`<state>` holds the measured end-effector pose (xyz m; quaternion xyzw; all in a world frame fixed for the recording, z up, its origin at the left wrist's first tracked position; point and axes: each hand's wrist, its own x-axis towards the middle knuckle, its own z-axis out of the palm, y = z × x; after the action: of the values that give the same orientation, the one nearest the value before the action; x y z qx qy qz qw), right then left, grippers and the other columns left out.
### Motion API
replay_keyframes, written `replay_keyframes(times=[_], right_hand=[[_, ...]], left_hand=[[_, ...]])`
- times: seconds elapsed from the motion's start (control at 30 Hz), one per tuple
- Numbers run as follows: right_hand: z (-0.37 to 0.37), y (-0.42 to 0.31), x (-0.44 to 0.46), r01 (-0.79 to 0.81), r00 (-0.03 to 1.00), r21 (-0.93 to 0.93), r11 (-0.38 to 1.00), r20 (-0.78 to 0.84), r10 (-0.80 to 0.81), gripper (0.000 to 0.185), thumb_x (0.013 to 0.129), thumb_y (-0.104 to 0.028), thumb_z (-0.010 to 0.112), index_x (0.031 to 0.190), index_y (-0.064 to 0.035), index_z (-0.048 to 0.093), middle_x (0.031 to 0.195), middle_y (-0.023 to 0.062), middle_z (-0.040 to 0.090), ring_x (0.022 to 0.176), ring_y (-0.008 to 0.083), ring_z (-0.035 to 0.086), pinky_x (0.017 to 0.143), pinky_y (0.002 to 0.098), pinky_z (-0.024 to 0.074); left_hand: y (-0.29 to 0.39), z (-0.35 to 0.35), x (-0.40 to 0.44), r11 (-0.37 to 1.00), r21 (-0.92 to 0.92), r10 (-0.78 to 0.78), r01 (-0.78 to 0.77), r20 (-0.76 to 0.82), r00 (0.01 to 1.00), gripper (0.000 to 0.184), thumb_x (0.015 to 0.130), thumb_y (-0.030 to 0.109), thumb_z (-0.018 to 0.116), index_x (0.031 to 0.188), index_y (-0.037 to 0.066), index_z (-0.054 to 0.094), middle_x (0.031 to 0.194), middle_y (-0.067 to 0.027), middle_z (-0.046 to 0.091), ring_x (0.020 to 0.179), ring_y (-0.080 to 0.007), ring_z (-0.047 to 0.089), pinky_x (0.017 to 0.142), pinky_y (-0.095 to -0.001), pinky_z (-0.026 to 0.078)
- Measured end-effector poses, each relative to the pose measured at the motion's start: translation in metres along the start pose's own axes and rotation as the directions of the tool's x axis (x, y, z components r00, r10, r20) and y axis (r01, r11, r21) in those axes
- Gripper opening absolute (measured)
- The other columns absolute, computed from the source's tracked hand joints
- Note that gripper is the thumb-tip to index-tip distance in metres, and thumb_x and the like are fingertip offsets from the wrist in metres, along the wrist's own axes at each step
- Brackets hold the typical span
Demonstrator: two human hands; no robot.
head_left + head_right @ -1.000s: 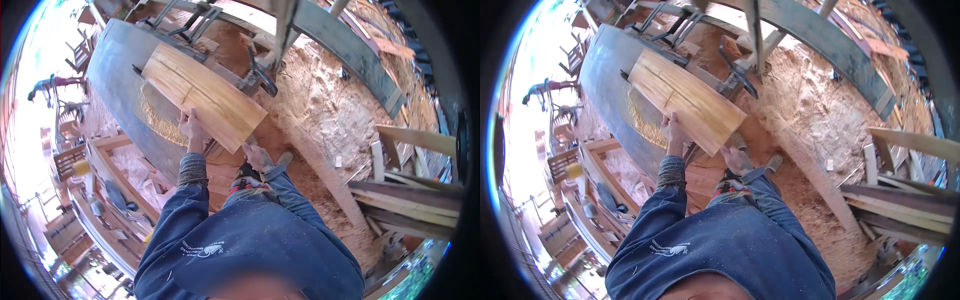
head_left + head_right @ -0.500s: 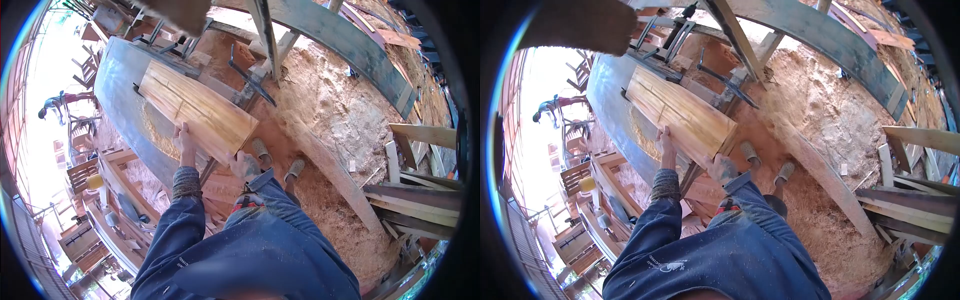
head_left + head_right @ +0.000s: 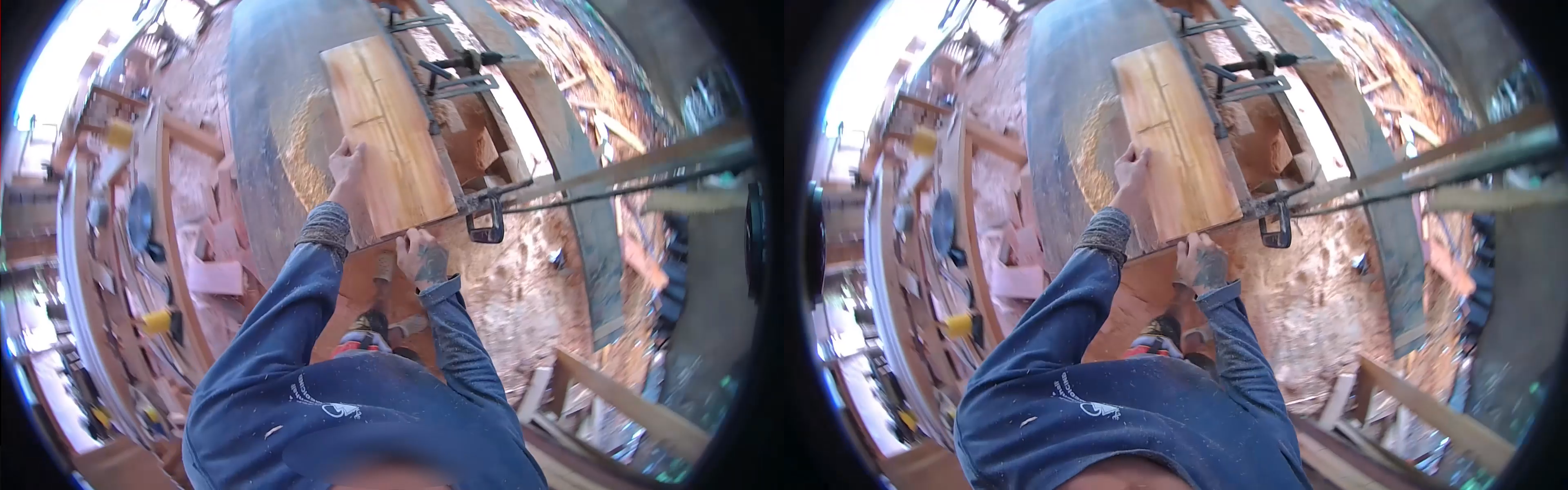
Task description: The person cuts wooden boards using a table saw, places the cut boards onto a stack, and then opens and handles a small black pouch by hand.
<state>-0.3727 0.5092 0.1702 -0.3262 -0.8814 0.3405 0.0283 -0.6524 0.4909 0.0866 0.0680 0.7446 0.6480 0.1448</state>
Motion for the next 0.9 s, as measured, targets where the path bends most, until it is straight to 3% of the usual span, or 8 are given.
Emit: replay_keyframes(times=[0.07, 0.13, 0.3, 0.4, 0.6, 0.7, 0.8, 0.9], right_hand=[[-0.015, -0.003, 0.015, 0.187, 0.98, -0.162, 0.969, -0.038, -0.195, 0.033, 0.088, -0.031, 0.071, 0.11, -0.0072, 0.067, 0.109, 0.0182, 0.067, 0.103, 0.0386, 0.067, 0.085, 0.0517, 0.0543], [-0.024, -0.006, 0.031, 0.415, 0.895, -0.323, 0.85, -0.023, -0.446, 0.043, 0.083, -0.028, 0.075, 0.12, -0.0078, 0.067, 0.122, 0.0167, 0.063, 0.117, 0.0366, 0.062, 0.091, 0.0514, 0.0522], [-0.017, -0.012, 0.074, 0.505, 0.862, -0.665, 0.55, 0.359, -0.357, 0.12, 0.067, -0.027, 0.086, 0.167, -0.0196, 0.021, 0.17, 0.0158, 0.022, 0.157, 0.0406, 0.025, 0.117, 0.0694, 0.0331], [-0.015, -0.018, 0.095, 0.472, 0.88, -0.632, 0.614, 0.381, -0.284, 0.124, 0.062, -0.027, 0.09, 0.166, -0.0229, 0.024, 0.17, 0.016, 0.022, 0.156, 0.0416, 0.025, 0.116, 0.0701, 0.0345], [-0.009, -0.03, 0.14, 0.453, 0.887, -0.575, 0.681, 0.367, -0.28, 0.125, 0.06, -0.024, 0.091, 0.166, -0.027, 0.025, 0.17, 0.0167, 0.021, 0.157, 0.0433, 0.023, 0.115, 0.0731, 0.0332], [-0.005, -0.043, 0.18, 0.429, 0.896, -0.579, 0.693, 0.37, -0.245, 0.121, 0.062, -0.021, 0.089, 0.165, -0.0307, 0.026, 0.169, 0.0167, 0.022, 0.156, 0.0429, 0.023, 0.114, 0.0744, 0.0326], [0.011, -0.031, 0.235, 0.489, 0.872, -0.536, 0.688, 0.291, -0.393, 0.12, 0.062, -0.018, 0.088, 0.165, -0.0331, 0.028, 0.169, 0.0157, 0.023, 0.157, 0.0418, 0.024, 0.114, 0.0752, 0.0326], [0.004, -0.065, 0.263, 0.397, 0.912, -0.565, 0.723, 0.332, -0.242, 0.123, 0.059, -0.017, 0.091, 0.164, -0.0332, 0.029, 0.169, 0.0147, 0.025, 0.157, 0.0411, 0.024, 0.113, 0.0762, 0.0334]], left_hand=[[-0.022, 0.002, -0.012, 0.986, -0.165, 0.015, -0.013, 0.01, 1.0, 0.045, 0.093, 0.013, 0.074, 0.135, -0.004, 0.067, 0.103, -0.0047, 0.076, 0.088, -0.0082, 0.067, 0.077, -0.0253, 0.055], [-0.021, -0.002, -0.053, 0.995, -0.097, -0.007, 0.003, -0.033, 0.999, 0.056, 0.09, 0.016, 0.077, 0.139, -0.004, 0.062, 0.109, -0.014, 0.077, 0.095, -0.0145, 0.072, 0.083, -0.0284, 0.057], [0.015, -0.016, -0.11, 0.987, 0.158, -0.024, 0.036, -0.082, 0.996, 0.066, 0.086, 0.02, 0.079, 0.143, -0.004, 0.058, 0.12, -0.029, 0.072, 0.109, -0.0266, 0.075, 0.092, -0.0359, 0.057], [0.021, -0.014, -0.105, 0.97, 0.242, 0.031, 0.0, -0.125, 0.992, 0.059, 0.085, 0.018, 0.078, 0.136, -0.006, 0.062, 0.106, -0.0304, 0.073, 0.103, -0.0418, 0.071, 0.089, -0.0438, 0.057], [0.0, -0.004, -0.057, 0.959, 0.268, 0.14, -0.09, -0.174, 0.975, 0.061, 0.086, 0.022, 0.079, 0.14, -0.003, 0.061, 0.102, -0.0301, 0.072, 0.098, -0.045, 0.072, 0.087, -0.0464, 0.057], [0.017, -0.005, -0.017, 0.972, 0.235, 0.061, -0.03, -0.125, 0.99, 0.042, 0.085, 0.017, 0.077, 0.121, -0.002, 0.067, 0.101, -0.0301, 0.07, 0.103, -0.0482, 0.065, 0.089, -0.0523, 0.053], [0.014, 0.002, 0.028, 0.975, 0.209, 0.111, -0.075, -0.169, 0.979, 0.031, 0.088, 0.019, 0.075, 0.112, 0.001, 0.065, 0.092, -0.0313, 0.069, 0.09, -0.05, 0.068, 0.079, -0.0532, 0.055], [0.012, 0.001, 0.038, 0.98, 0.181, 0.109, -0.08, -0.153, 0.982, 0.024, 0.092, 0.018, 0.071, 0.105, 0.0, 0.064, 0.09, -0.0285, 0.07, 0.089, -0.0501, 0.067, 0.077, -0.0529, 0.055]])
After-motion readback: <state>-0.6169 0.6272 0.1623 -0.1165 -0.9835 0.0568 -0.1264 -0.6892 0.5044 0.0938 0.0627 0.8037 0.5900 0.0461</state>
